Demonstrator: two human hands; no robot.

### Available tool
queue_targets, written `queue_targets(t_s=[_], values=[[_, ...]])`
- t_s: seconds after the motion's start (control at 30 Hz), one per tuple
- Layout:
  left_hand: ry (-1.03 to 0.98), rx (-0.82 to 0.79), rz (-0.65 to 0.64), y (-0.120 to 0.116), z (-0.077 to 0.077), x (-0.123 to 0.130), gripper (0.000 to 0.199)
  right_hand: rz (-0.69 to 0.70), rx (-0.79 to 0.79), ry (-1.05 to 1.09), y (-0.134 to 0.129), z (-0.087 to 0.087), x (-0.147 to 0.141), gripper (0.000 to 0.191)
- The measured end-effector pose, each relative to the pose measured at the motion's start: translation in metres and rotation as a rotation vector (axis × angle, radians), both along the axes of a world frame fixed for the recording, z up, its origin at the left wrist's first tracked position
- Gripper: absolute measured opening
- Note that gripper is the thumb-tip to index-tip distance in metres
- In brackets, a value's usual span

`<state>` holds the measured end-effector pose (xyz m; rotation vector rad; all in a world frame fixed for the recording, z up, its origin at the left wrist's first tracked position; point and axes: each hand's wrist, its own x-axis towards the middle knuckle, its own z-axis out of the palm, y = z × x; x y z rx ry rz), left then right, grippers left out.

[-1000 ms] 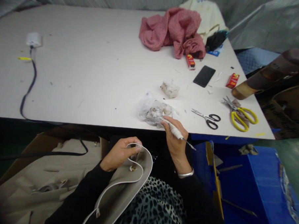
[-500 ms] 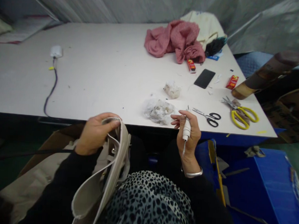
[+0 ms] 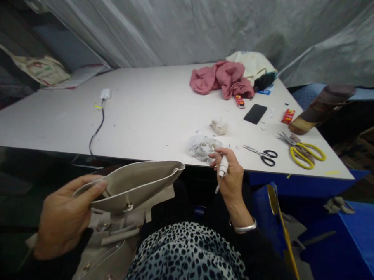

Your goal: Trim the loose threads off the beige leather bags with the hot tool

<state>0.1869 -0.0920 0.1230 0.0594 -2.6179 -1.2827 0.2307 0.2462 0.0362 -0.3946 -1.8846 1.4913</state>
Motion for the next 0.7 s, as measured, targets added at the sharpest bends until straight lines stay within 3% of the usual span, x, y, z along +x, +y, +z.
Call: queue_targets(t_s=[0.17, 0.27, 0.43, 0.57, 0.7], values=[[0.040, -0.034, 0.084, 0.002, -0.028, 0.035, 0.021, 0.184, 0.170, -0.141, -0.042, -0.019, 0.003, 0.027], [0.105, -0.087, 0.063, 0.001, -0.032, 0.047, 0.017, 0.270, 0.257, -0.169, -0.064, -0.021, 0.002, 0.019], [0.111, -0.102, 0.040, -0.005, -0.033, 0.057, 0.014, 0.298, 0.457, -0.280, -0.081, -0.016, 0.003, 0.017], [0.039, -0.094, 0.015, -0.016, -0.032, 0.063, 0.019, 0.297, 0.408, -0.259, -0.086, -0.018, 0.006, 0.029], [-0.065, -0.048, -0.012, -0.031, -0.031, 0.067, 0.025, 0.205, 0.346, -0.272, -0.090, -0.021, 0.008, 0.033]])
